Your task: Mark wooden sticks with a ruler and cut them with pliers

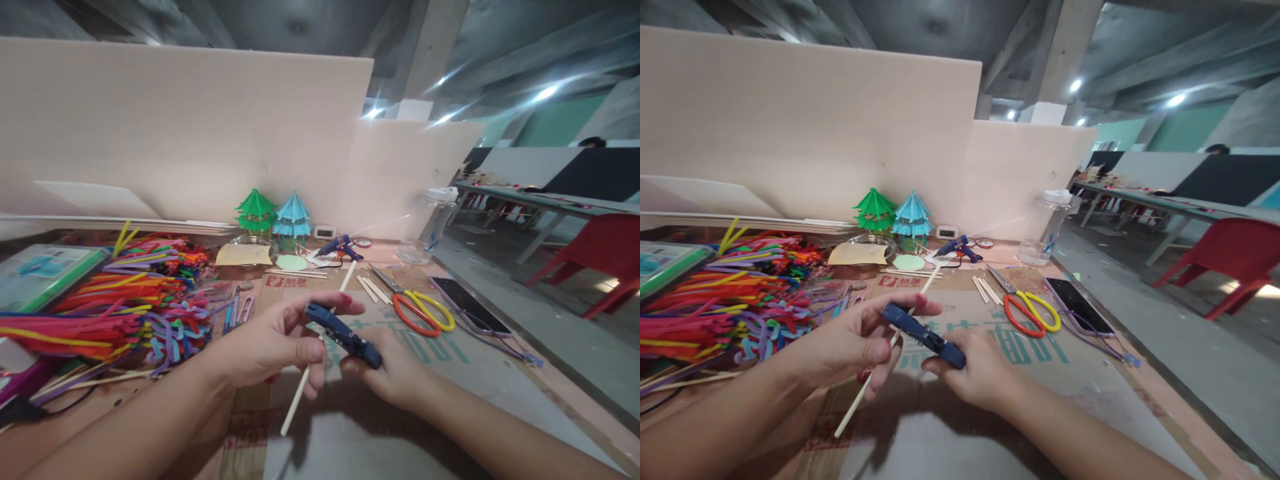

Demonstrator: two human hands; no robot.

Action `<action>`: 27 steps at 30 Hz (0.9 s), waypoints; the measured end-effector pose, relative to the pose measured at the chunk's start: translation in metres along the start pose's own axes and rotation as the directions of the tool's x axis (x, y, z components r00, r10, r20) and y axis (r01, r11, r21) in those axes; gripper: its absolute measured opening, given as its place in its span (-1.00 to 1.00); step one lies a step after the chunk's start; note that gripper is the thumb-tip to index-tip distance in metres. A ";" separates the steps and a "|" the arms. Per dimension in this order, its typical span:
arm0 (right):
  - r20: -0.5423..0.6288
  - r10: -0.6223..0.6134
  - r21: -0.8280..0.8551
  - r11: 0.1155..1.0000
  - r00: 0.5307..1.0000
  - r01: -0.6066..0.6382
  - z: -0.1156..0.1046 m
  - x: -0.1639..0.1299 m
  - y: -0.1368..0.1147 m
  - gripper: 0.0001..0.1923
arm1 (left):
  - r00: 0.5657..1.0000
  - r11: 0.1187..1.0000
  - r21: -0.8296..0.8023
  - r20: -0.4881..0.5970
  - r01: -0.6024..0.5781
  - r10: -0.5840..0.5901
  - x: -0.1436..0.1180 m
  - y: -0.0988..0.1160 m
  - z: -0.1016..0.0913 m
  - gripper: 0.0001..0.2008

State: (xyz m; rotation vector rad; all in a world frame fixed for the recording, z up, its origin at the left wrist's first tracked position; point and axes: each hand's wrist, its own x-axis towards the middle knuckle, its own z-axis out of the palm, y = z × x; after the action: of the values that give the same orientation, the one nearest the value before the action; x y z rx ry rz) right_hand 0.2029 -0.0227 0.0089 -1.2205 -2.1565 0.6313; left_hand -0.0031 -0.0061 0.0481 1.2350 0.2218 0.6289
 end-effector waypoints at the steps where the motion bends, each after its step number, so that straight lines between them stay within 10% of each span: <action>1: 0.007 0.013 0.010 1.000 1.000 -0.013 0.001 0.000 0.000 -0.71 | 1.000 1.000 -0.002 0.000 -0.005 0.005 0.000 -0.001 0.000 -0.56; 8: -0.052 0.043 -0.058 0.997 0.998 -0.046 -0.002 0.005 0.010 -0.71 | 0.989 0.993 0.115 -0.140 -0.029 0.045 -0.002 0.009 -0.011 -0.50; 13: -0.146 -0.199 -0.266 0.951 0.969 0.156 -0.004 0.004 0.024 -0.72 | 0.828 0.952 0.288 -0.555 0.104 0.077 0.005 0.021 -0.053 -0.48; 22: 0.336 -0.423 -0.526 0.658 0.842 0.540 0.023 0.010 0.020 -0.78 | 0.698 0.876 0.284 -0.712 0.390 -0.080 0.079 0.013 -0.121 -0.67; 27: 0.307 -0.456 -0.504 0.666 0.835 0.549 0.022 0.016 0.027 -0.71 | 0.631 0.849 0.303 -0.775 0.433 -0.045 0.122 0.019 -0.154 -0.64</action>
State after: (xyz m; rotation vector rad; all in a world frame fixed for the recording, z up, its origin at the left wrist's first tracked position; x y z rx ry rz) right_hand 0.1969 0.0015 -0.0205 -0.7592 -2.7771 -0.2098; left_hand 0.0150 0.1896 0.0350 1.3014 1.3057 0.8460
